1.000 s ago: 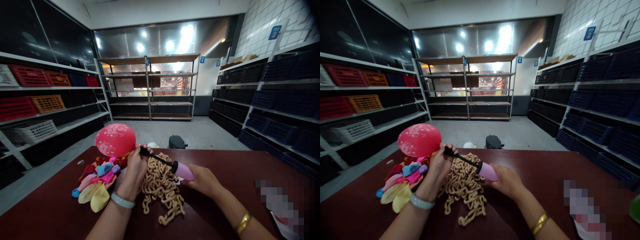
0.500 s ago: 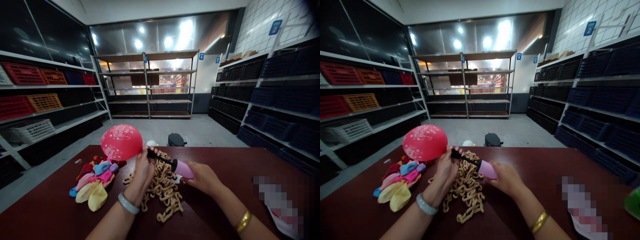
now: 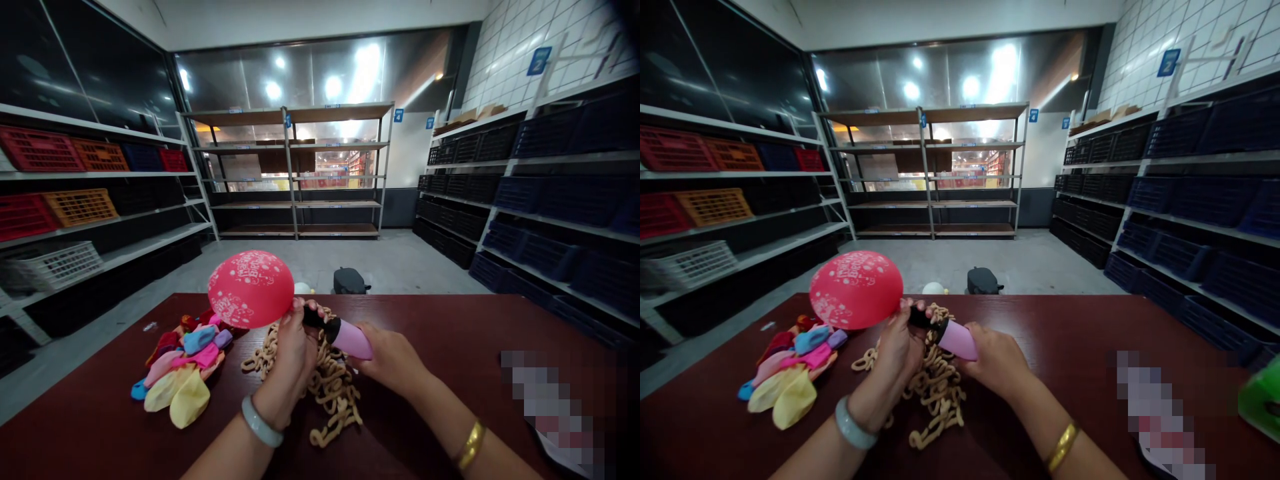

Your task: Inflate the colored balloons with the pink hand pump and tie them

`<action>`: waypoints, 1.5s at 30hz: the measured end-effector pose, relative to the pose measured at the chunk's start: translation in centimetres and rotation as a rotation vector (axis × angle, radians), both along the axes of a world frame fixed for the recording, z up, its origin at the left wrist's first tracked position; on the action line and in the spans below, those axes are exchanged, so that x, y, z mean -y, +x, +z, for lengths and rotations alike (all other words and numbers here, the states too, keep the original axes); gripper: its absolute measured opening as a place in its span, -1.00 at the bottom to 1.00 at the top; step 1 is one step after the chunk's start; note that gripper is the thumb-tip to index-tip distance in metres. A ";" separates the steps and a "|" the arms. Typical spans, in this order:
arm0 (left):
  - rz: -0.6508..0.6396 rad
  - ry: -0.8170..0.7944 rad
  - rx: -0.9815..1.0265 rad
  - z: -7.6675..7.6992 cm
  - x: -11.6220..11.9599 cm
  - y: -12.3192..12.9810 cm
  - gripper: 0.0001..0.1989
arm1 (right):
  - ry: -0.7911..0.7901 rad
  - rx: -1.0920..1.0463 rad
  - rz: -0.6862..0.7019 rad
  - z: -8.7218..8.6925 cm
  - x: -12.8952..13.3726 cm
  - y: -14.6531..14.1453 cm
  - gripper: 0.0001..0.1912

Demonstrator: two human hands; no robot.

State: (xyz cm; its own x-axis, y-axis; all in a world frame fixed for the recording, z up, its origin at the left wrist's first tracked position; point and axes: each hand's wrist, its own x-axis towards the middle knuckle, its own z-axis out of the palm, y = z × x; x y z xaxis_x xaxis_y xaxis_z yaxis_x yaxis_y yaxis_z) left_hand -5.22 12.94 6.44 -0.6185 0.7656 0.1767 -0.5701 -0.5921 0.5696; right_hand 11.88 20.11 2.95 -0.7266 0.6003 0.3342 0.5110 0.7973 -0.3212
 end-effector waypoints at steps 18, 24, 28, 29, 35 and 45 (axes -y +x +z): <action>0.051 0.105 -0.003 1.0 0.4 -4.9 -0.76 | 0.059 0.039 0.000 -0.3 -1.8 1.6 -0.54; -0.035 0.042 -0.010 -0.3 0.1 0.0 -0.75 | 0.044 0.051 -0.016 0.0 -0.2 0.5 -0.55; -0.057 0.046 0.010 -0.9 -0.1 1.7 -0.74 | 0.044 0.024 -0.021 0.0 0.0 0.3 -0.52; -0.054 0.039 0.014 -0.9 -0.1 1.9 -0.75 | 0.041 0.021 -0.020 0.0 0.1 0.3 -0.53; -0.023 0.039 0.000 -0.2 0.1 0.5 -0.78 | 0.003 0.007 0.003 0.1 0.3 0.2 -0.58; 0.107 0.070 0.010 2.0 1.3 -7.7 -0.79 | -0.014 0.039 0.017 0.5 -1.2 1.2 -0.64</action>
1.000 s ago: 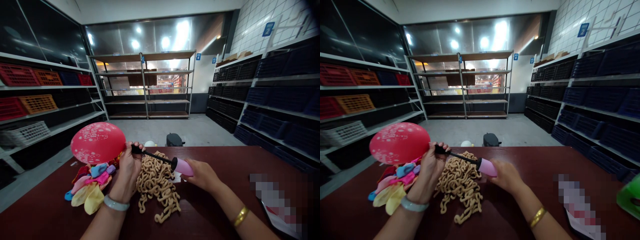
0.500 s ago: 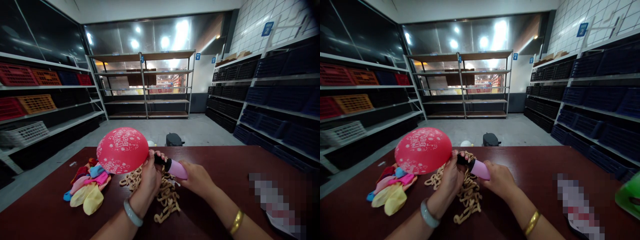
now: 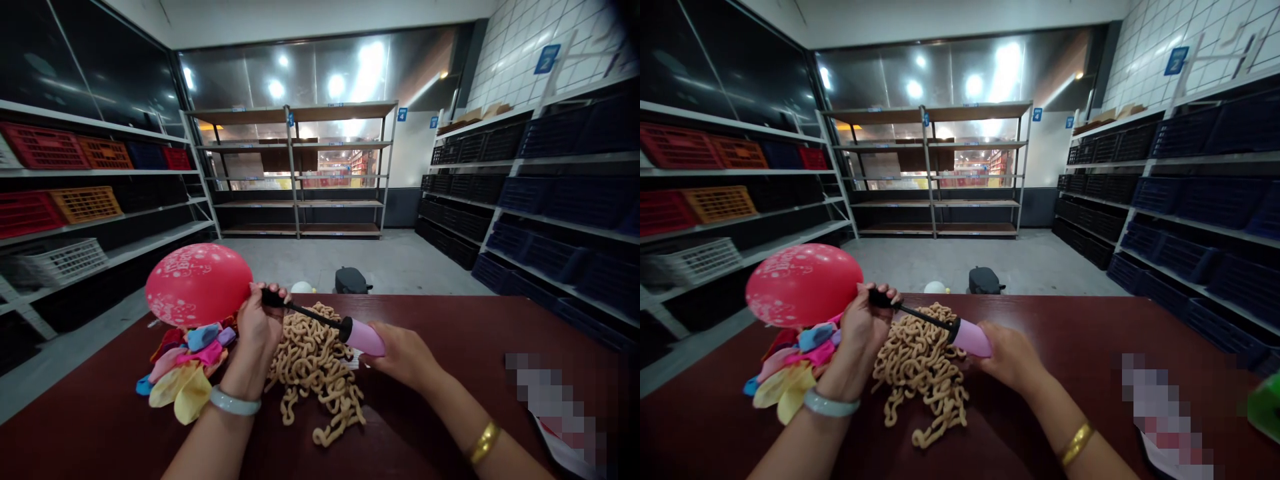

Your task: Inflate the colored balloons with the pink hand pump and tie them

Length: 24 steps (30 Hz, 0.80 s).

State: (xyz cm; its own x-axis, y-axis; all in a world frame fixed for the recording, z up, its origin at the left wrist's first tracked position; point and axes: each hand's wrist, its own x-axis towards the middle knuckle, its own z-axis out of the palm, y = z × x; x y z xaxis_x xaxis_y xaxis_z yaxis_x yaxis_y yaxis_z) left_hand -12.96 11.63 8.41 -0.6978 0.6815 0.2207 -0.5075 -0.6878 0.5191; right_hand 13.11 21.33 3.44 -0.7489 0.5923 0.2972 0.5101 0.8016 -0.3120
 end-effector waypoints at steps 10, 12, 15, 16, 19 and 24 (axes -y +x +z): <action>-0.022 0.037 0.002 -0.4 -0.5 1.7 -0.80 | 0.014 0.006 -0.005 0.2 -0.4 0.9 -0.57; -0.061 0.022 -0.008 -1.0 -0.8 3.2 -0.79 | 0.014 0.017 -0.009 0.1 -0.2 0.7 -0.57; -0.114 -0.002 -0.019 -2.0 -1.2 5.9 -0.78 | -0.004 0.017 -0.003 0.2 0.5 0.1 -0.59; -0.133 -0.006 -0.020 -2.3 -1.3 6.7 -0.79 | -0.013 0.013 -0.003 0.2 0.7 0.0 -0.60; -0.167 -0.006 -0.020 -2.8 -1.4 8.9 -0.79 | -0.039 -0.007 -0.004 0.2 1.2 -0.4 -0.59; -0.164 -0.002 -0.030 -2.5 -1.1 9.5 -0.80 | -0.045 -0.041 0.004 0.1 1.5 -0.8 -0.54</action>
State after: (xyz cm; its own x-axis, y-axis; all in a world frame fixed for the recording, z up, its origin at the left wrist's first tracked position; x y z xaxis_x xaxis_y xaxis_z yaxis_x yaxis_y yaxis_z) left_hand -3.44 12.78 5.88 -0.5705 0.7859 0.2387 -0.5969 -0.5963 0.5367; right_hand 12.35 19.86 3.54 -0.7390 0.6027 0.3009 0.4928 0.7882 -0.3686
